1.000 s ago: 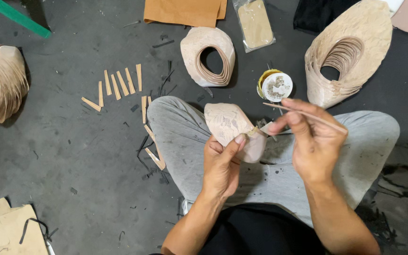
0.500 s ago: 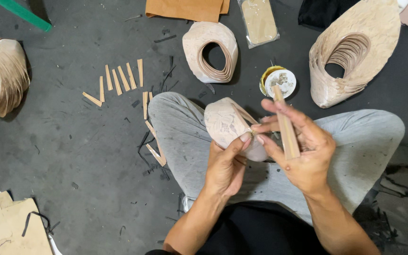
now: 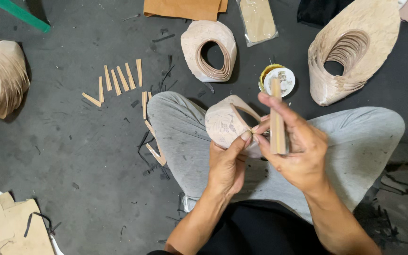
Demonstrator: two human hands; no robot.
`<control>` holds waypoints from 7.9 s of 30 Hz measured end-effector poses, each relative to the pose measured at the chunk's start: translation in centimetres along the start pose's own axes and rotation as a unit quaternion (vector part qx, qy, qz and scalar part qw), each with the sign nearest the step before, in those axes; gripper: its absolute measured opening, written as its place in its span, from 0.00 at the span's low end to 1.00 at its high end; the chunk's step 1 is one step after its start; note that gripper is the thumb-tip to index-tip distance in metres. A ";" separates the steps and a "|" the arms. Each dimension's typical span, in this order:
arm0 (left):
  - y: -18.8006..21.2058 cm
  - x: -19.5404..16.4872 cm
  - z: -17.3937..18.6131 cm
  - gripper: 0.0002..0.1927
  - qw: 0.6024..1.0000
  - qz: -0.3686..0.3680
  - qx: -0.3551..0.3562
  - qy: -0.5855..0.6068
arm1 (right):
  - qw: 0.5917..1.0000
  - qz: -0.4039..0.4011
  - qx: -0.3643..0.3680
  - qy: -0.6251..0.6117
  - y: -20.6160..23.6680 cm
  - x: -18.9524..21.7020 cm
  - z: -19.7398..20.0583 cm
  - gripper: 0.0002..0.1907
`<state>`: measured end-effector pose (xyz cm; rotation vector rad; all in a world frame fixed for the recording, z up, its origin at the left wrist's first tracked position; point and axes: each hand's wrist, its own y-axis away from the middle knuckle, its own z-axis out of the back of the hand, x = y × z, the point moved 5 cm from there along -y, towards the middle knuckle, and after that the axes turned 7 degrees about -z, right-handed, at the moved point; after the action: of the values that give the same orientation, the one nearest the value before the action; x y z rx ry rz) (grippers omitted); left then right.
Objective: The person sits on the floor and attaches thin binding strips along the edges of lace shoe uppers, pressing the strips in place by hand and working on one upper at a time. Finished uppers are set aside with a pile of completed uppers nearby.
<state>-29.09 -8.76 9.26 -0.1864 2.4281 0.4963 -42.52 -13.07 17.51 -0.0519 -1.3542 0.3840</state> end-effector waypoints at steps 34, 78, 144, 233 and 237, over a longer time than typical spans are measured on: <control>1.3 -2.2 0.5 0.16 0.993 0.015 0.050 -0.109 | 0.999 -0.015 -0.040 0.030 -3.2 0.0 3.4 0.30; 0.9 -1.6 1.5 0.11 0.995 -0.050 0.048 -0.078 | 0.965 -0.167 0.017 -0.204 -0.8 -3.7 0.4 0.15; 2.5 -1.1 1.1 0.13 0.991 -0.114 0.009 -0.065 | 0.998 -0.052 -0.031 0.008 -0.7 2.0 2.0 0.07; -0.7 -1.0 0.3 0.29 0.993 -0.049 0.107 0.009 | 0.714 -0.147 0.042 -0.683 0.2 -9.4 1.4 0.29; -0.4 -1.8 1.2 0.27 0.988 -0.002 0.145 -0.045 | 0.907 -0.020 0.110 -0.406 -1.2 -7.4 5.2 0.28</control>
<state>-26.90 -8.67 9.38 -0.0438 2.3763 0.1428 -48.42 -17.36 11.97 0.3628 -2.1190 0.5544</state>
